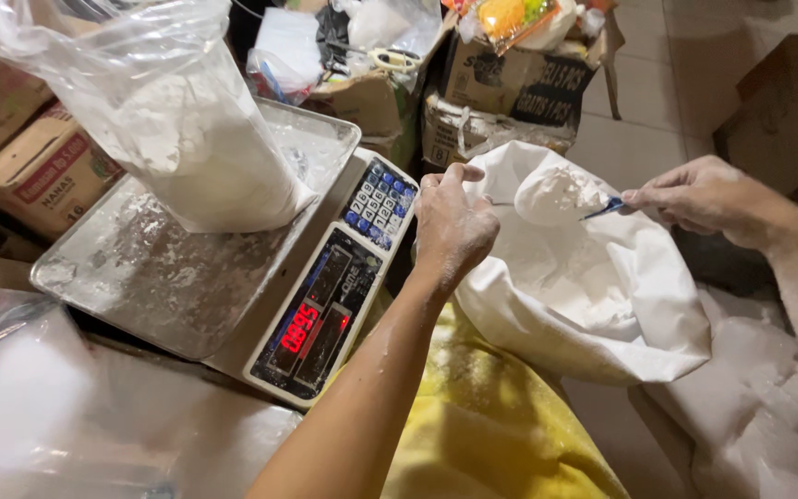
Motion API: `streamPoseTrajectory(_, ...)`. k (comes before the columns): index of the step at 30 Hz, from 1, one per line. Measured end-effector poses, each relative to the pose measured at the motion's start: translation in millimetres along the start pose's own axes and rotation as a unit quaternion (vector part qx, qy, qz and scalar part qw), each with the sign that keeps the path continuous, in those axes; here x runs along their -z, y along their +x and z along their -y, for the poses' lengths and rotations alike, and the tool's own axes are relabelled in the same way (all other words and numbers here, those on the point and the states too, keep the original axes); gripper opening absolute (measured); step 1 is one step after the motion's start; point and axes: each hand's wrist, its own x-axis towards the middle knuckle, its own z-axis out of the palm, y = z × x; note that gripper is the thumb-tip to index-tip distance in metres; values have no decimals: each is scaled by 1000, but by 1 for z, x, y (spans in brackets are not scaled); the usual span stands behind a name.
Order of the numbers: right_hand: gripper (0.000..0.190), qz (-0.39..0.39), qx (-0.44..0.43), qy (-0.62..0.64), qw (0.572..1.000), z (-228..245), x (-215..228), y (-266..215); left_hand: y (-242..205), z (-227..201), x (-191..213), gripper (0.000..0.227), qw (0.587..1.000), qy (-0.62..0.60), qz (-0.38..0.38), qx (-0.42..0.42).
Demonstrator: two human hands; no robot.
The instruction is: The person scoops white powder from a large sack into a plastic bag placed on a digital scale, adjusts the amount to reach a target weight, and ties the bag closed. The process is repeated for multiple bags.
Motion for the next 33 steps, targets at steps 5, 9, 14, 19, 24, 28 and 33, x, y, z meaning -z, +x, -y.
streamPoseTrajectory(5, 25, -8, 51, -29, 998, 61, 25, 1, 22, 1, 5, 51, 996, -55, -75, -8)
streamPoseTrajectory(9, 33, 0, 117, -59, 991, 128, 26, 4, 42, 14, 16, 58, 966, -185, -180, 24)
streamPoseTrajectory(14, 27, 17, 170, -35, 985, 213, 2, 0, 67, 33, 55, 48, 774, -576, -118, 236)
streamPoseTrajectory(19, 28, 65, 198, -31, 977, 293, -21, -7, 76, 39, 106, 52, 591, -761, -93, 249)
streamPoseTrajectory(24, 29, 66, 220, -74, 971, 358, -28, 0, 72, 27, 143, 57, 528, -825, -75, 187)
streamPoseTrajectory(28, 29, 103, 238, -54, 964, 397, -31, 12, 78, 18, 162, 58, 503, -839, -107, 177)
streamPoseTrajectory(33, 42, 22, 268, -203, 941, 448, -56, 23, 79, 29, 176, 53, 518, -833, -117, 157)
